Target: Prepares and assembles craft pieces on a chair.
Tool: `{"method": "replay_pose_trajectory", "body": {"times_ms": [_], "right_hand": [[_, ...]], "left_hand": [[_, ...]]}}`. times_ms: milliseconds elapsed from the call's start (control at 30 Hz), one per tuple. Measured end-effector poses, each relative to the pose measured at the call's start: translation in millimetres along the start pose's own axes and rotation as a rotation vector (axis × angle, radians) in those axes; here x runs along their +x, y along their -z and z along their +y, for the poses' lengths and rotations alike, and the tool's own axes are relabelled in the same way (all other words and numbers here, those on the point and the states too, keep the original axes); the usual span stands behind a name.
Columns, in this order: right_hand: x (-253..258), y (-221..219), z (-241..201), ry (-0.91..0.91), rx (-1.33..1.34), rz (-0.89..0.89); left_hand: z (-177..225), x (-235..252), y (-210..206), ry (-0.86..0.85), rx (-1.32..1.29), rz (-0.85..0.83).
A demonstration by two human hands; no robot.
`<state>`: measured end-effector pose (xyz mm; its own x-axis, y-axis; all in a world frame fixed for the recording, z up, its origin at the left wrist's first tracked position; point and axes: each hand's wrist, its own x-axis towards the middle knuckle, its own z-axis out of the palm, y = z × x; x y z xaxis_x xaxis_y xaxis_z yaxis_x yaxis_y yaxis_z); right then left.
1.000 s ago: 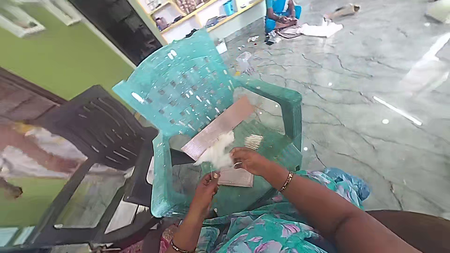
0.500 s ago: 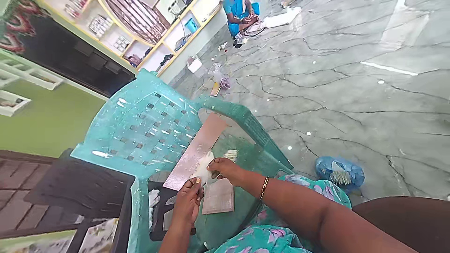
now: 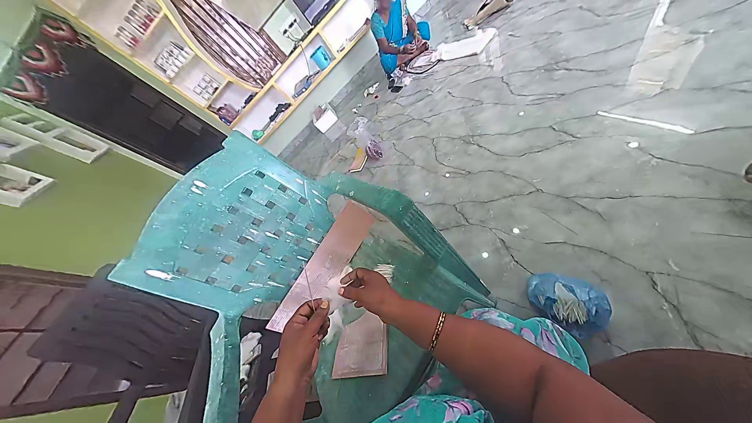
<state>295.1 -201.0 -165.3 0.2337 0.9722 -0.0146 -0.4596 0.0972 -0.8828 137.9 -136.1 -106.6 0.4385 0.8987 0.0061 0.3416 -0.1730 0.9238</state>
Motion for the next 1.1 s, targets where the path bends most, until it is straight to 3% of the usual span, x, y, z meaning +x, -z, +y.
{"method": "replay_pose_trajectory", "body": {"times_ms": [333, 533, 1100], "right_hand": [[7.1, 5.8, 3.7, 0.029, -0.111, 0.119], [2.5, -1.7, 0.3, -0.093, -0.020, 0.156], [22.1, -11.1, 37.7, -0.142, -0.167, 0.091]], "left_hand": [[-12.5, 5.4, 6.3, 0.008, -0.007, -0.011], [-20.9, 3.9, 10.6, 0.053, 0.040, -0.047], [-63.0, 28.6, 12.6, 0.055, 0.038, -0.150]]}}
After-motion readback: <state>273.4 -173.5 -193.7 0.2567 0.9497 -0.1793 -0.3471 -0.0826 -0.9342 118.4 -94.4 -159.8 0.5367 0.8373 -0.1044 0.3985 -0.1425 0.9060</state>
